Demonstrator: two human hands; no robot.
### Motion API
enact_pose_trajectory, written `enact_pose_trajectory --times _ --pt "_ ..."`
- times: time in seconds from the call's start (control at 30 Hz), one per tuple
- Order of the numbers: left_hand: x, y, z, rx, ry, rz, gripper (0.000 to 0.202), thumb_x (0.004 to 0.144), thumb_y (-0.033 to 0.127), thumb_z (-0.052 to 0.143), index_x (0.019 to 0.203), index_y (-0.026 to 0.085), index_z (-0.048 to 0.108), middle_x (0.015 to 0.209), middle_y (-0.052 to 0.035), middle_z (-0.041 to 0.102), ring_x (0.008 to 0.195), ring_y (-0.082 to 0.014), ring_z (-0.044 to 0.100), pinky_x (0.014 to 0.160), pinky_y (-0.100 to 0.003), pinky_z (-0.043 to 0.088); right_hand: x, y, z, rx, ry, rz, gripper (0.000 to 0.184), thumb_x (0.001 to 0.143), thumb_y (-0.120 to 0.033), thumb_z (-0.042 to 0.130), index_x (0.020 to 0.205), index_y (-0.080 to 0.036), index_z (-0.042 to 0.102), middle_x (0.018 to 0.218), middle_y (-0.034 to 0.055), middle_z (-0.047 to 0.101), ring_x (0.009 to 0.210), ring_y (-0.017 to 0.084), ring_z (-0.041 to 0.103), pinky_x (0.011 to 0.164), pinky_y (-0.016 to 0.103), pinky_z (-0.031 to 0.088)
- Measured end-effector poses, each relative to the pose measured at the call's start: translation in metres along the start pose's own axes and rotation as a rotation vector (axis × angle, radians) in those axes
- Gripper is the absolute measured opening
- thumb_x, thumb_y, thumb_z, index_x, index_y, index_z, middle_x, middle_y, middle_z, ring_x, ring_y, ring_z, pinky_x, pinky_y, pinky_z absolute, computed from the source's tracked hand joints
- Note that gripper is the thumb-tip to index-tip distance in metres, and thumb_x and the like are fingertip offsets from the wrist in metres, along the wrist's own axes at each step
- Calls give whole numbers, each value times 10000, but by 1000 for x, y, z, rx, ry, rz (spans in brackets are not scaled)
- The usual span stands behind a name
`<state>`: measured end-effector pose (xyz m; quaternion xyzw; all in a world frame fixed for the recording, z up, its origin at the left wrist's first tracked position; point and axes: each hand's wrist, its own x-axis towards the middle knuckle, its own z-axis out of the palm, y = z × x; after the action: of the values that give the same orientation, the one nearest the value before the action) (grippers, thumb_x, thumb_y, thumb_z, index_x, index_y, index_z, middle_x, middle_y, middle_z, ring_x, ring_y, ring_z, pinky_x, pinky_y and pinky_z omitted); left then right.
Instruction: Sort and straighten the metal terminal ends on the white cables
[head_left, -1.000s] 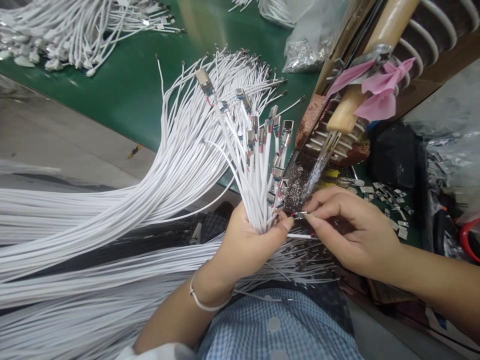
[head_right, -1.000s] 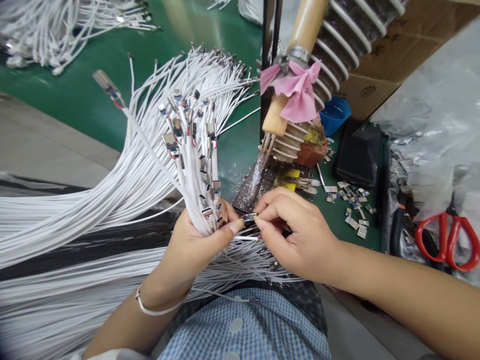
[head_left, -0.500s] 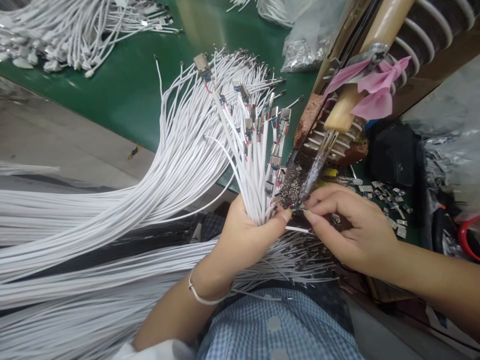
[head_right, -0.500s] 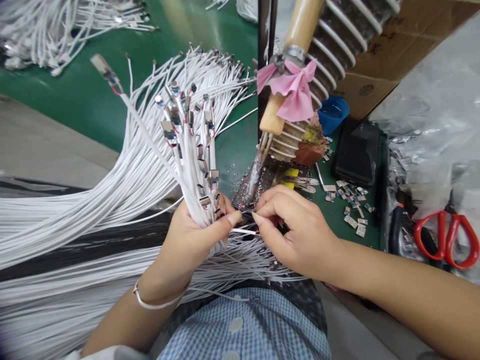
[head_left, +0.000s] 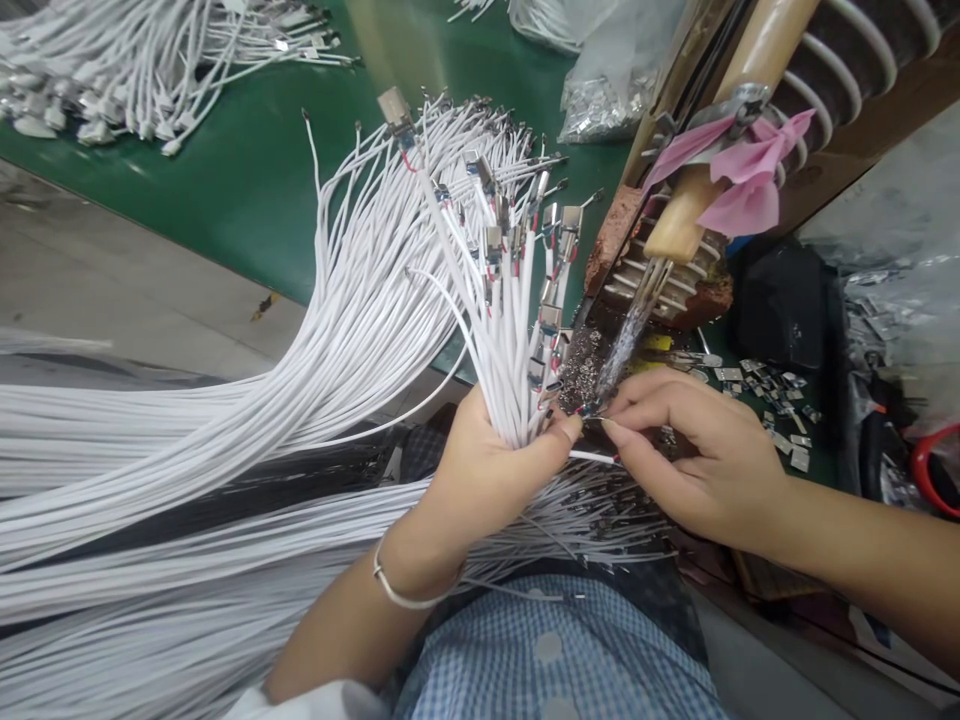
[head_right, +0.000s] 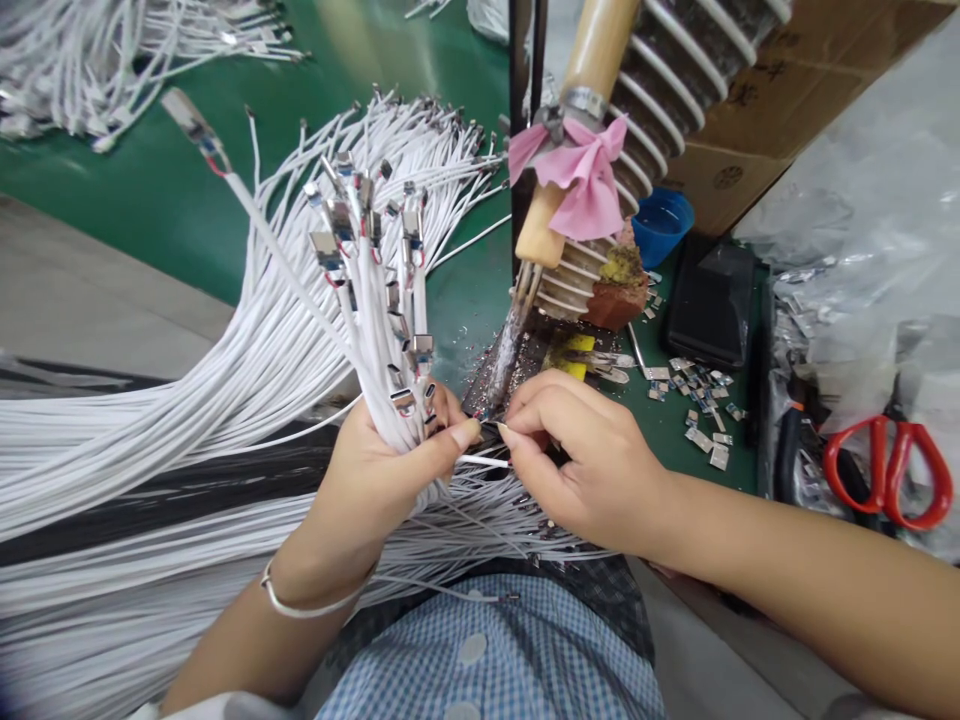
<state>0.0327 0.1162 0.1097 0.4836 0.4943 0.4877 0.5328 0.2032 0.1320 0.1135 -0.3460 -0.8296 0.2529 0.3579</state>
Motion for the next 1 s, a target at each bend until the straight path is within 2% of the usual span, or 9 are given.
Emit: enact_pose_trajectory --times 0.33,0.57,1.0 --pt "0 1 0 -17 -10 -7 186 686 82 648 594 174 514 535 54 498 472 -78 426 496 -213 392 1 1 0 -27 -4 -32 147 776 -47 531 743 -189 512 736 26 572 691 136 557 600 275 462" --pt "1 -1 -2 -17 -67 47 195 702 44 626 619 171 503 576 57 492 494 -63 427 481 -190 368 1 2 0 -39 0 -54 141 771 -42 532 750 -181 519 756 32 568 707 131 557 614 272 465" --pt "3 0 -4 -2 -116 53 206 727 32 597 633 175 483 567 64 477 488 -59 411 470 -187 350 2 0 -1 -54 -1 -65 129 762 -44 533 730 -168 519 792 55 576 737 139 574 646 272 471"
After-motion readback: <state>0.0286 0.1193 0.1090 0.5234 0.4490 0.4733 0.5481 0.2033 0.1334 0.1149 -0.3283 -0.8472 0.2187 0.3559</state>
